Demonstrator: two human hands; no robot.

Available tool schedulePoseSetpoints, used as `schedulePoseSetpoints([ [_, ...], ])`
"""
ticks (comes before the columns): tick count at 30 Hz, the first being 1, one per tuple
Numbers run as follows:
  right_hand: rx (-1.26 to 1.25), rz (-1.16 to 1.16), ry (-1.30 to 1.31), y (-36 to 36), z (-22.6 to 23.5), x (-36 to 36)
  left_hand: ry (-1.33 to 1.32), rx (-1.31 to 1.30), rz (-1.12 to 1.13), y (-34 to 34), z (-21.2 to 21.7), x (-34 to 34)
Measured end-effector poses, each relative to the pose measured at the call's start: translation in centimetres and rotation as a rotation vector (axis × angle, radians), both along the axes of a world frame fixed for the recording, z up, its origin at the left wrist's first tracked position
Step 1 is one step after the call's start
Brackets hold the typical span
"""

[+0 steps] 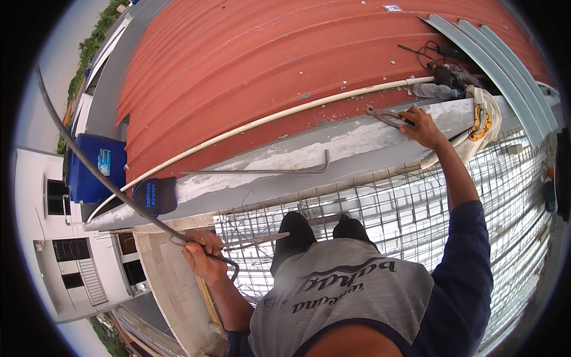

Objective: The person assembles a metal scaffolding structure on a rooftop. They connect metal poles and crossbars, secure joints with wire ties, and adjust components to form a stable frame. The person works on a red corrugated roof with a blue water tank and a cap visible nearby.

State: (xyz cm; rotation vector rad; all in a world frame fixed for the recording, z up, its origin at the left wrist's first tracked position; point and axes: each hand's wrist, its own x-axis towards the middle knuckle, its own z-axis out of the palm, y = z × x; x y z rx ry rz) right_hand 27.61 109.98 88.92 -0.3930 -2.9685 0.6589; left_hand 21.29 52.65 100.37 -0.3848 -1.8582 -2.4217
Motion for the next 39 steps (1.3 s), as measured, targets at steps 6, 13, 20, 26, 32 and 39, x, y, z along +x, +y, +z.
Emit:
schedulePoseSetpoints([
  [6,-0.155,0.159,0.223,-12.7,7.0,-3.0,-0.177,0.005,-0.012,6.8,-1.3,-2.3],
  [13,-0.763,0.427,0.043,-24.6,13.9,-4.2,-0.216,-0.017,-0.276,9.9,-3.2,-4.6],
  [20,-0.579,0.298,0.385,-25.3,18.5,-8.7,-0.208,-0.120,-0.539,11.1,-4.6,-4.1],
  [26,-1.330,0.241,0.160,-26.8,16.0,-8.7,-0.201,-0.163,-0.645,12.1,-6.2,-3.6],
  [32,-1.637,0.038,0.556,-26.0,18.0,-8.6,-0.318,-0.172,-0.596,8.9,-7.6,-5.5],
  [39,-1.324,-0.076,0.475,-21.9,21.2,-8.1,-0.424,0.004,-0.381,5.8,-7.5,-5.2],
])
